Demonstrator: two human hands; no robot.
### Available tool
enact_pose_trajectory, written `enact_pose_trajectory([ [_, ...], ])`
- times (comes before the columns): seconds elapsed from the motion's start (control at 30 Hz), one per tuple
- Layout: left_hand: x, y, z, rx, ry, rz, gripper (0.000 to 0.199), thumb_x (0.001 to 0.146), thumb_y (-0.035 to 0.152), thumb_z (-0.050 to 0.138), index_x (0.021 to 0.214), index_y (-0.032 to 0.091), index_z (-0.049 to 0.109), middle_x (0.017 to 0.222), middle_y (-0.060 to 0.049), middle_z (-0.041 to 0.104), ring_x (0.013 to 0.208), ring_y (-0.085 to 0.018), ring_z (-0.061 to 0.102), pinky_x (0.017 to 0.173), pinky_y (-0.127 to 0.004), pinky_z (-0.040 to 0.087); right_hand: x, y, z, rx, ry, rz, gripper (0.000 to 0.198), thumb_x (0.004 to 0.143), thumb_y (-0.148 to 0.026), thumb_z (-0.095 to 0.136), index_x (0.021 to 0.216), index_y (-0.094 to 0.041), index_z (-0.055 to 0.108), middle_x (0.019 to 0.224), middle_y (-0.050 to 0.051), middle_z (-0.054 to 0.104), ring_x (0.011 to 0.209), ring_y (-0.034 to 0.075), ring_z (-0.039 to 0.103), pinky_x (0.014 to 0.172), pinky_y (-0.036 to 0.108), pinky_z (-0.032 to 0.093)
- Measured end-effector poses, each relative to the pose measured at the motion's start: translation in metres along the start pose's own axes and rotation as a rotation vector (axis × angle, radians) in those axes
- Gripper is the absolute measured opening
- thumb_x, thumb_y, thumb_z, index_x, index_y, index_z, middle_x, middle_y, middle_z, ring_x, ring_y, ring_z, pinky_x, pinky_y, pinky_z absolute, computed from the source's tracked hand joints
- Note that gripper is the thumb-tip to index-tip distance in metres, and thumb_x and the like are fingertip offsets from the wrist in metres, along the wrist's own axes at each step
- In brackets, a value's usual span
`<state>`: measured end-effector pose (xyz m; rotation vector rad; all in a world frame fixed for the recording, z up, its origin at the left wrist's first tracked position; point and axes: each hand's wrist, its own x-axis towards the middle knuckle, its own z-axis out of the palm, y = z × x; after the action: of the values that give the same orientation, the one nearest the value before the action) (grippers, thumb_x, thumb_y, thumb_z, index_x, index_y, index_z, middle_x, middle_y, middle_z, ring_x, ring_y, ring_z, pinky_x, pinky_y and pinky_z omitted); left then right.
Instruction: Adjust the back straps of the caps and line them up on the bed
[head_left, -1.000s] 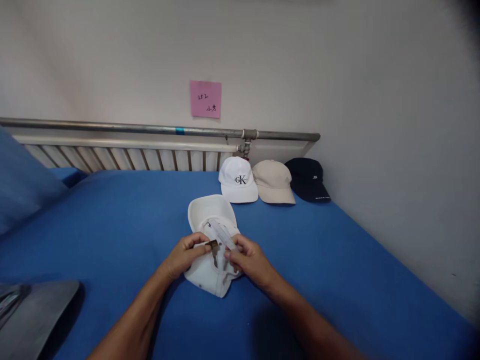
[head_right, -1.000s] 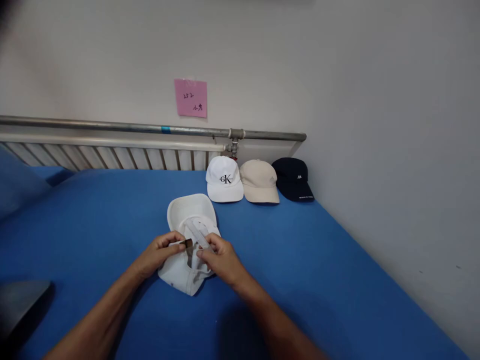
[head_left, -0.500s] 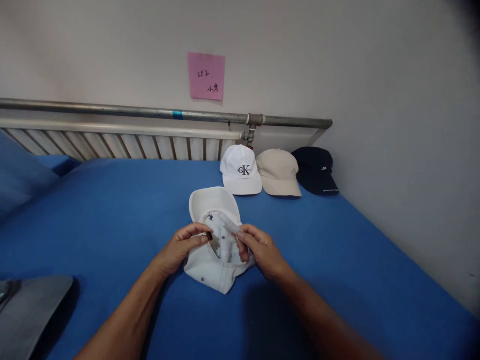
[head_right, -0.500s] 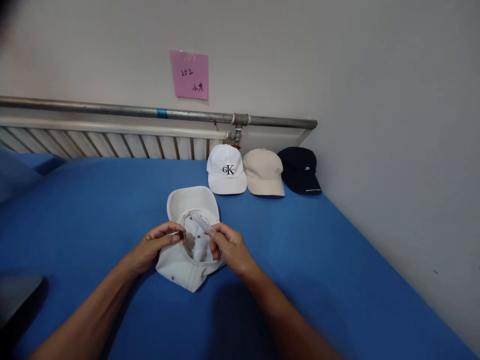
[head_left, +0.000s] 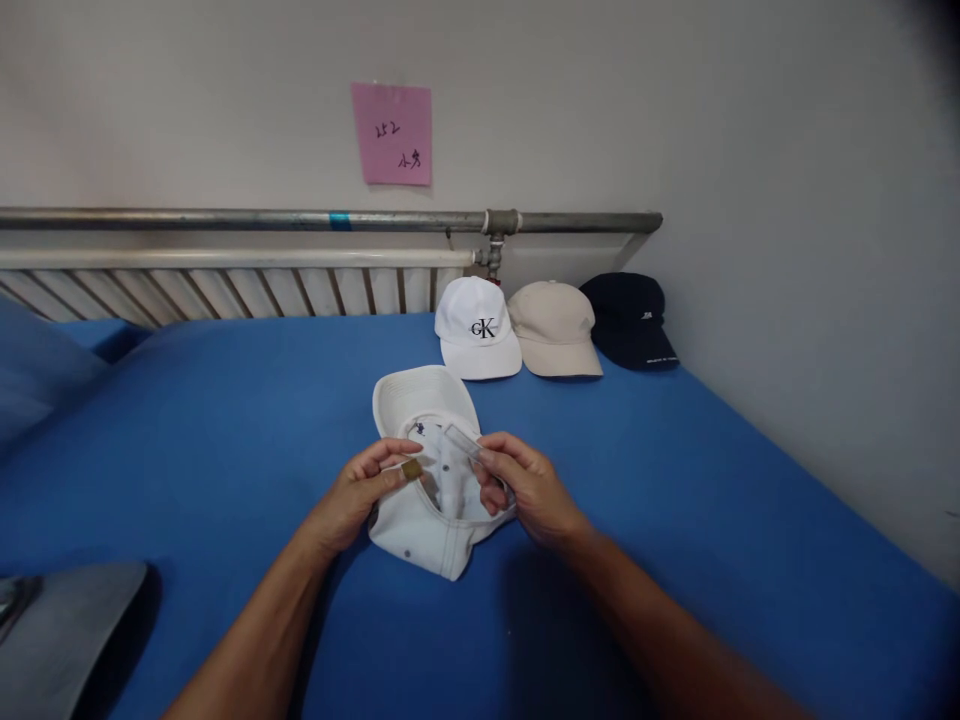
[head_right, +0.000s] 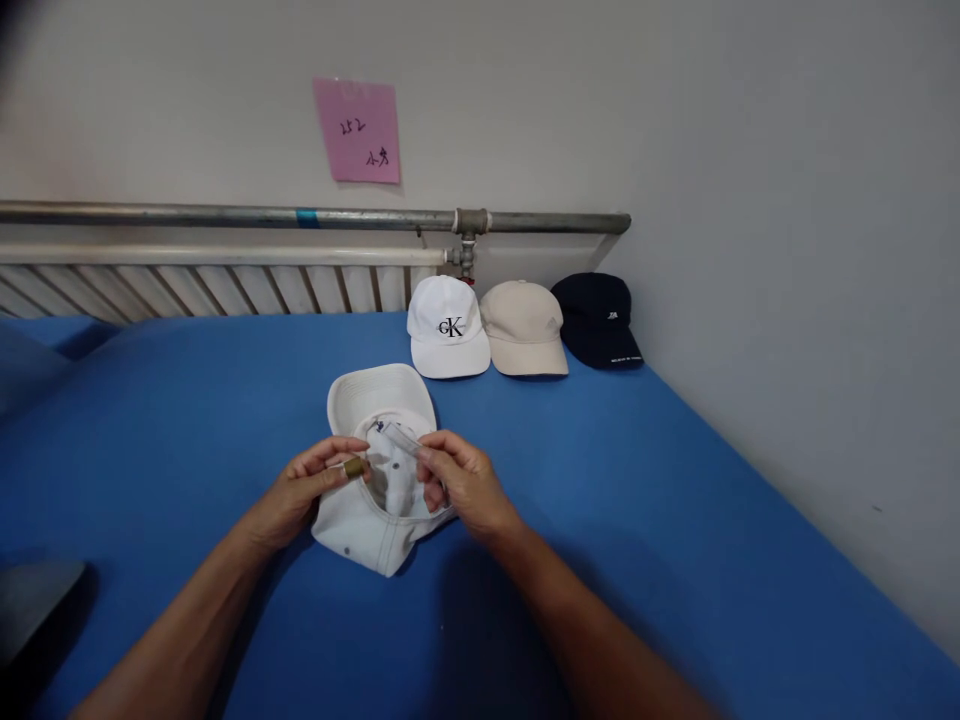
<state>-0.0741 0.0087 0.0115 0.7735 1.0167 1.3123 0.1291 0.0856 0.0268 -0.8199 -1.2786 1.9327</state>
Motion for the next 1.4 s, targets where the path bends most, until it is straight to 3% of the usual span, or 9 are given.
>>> enact_pose_trajectory([
  [0.1, 0.000, -0.002, -0.003, 0.026, 0.014, -0.025, 0.026, 0.067, 0.031, 0.081, 0.089, 0.020, 0.070, 0.084, -0.001, 0.074, 0.072, -0.012, 0.067, 0.069, -0.021, 0.048, 0.000, -0.001, -0.003, 0.011, -0.023, 0.003, 0.022, 0.073, -0.036, 0.068, 0.078, -0.017, 0.058, 0.057, -0.003, 0.058, 0.043, 0.008, 0.052, 0.043, 0.021, 0.040],
  [0.27, 0.001, -0.004, -0.007, 0.112, 0.015, -0.022, 0.022, 0.072, 0.031, 0.078, 0.091, 0.021, 0.072, 0.087, 0.001, 0.073, 0.077, -0.010, 0.065, 0.074, -0.020, 0.047, -0.001, -0.004, 0.002, 0.083, -0.038, 0.097, 0.027, 0.069, -0.032, 0.070, 0.088, -0.019, 0.057, 0.067, -0.004, 0.061, 0.036, 0.003, 0.037, 0.034, 0.018, 0.029],
  [0.57, -0.001, -0.002, -0.006, 0.098, 0.011, -0.063, 0.025, 0.067, 0.029, 0.082, 0.089, 0.022, 0.074, 0.083, 0.001, 0.074, 0.075, -0.010, 0.064, 0.071, -0.018, 0.046, 0.002, 0.001, 0.006, -0.014, -0.090, 0.271, 0.025, 0.069, -0.036, 0.069, 0.082, -0.018, 0.057, 0.047, -0.011, 0.040, 0.032, 0.001, 0.023, 0.031, 0.016, 0.017],
  [0.87, -0.001, 0.006, -0.002, 0.073, -0.026, -0.135, 0.029, 0.059, 0.032, 0.085, 0.083, 0.018, 0.076, 0.076, -0.002, 0.075, 0.067, -0.012, 0.066, 0.067, -0.020, 0.047, 0.006, 0.001, 0.005, 0.039, -0.242, 0.393, 0.022, 0.070, -0.031, 0.070, 0.079, -0.018, 0.054, 0.047, -0.012, 0.033, 0.035, 0.001, 0.020, 0.033, 0.015, 0.016],
  [1.4, -0.002, 0.006, -0.001, 0.068, -0.041, -0.106, 0.025, 0.063, 0.030, 0.083, 0.083, 0.017, 0.076, 0.080, -0.004, 0.075, 0.070, -0.013, 0.066, 0.071, -0.022, 0.048, 0.005, 0.000, 0.006, 0.031, -0.265, 0.430, 0.020, 0.071, -0.029, 0.069, 0.079, -0.017, 0.054, 0.049, -0.012, 0.035, 0.035, 0.001, 0.021, 0.033, 0.015, 0.018],
])
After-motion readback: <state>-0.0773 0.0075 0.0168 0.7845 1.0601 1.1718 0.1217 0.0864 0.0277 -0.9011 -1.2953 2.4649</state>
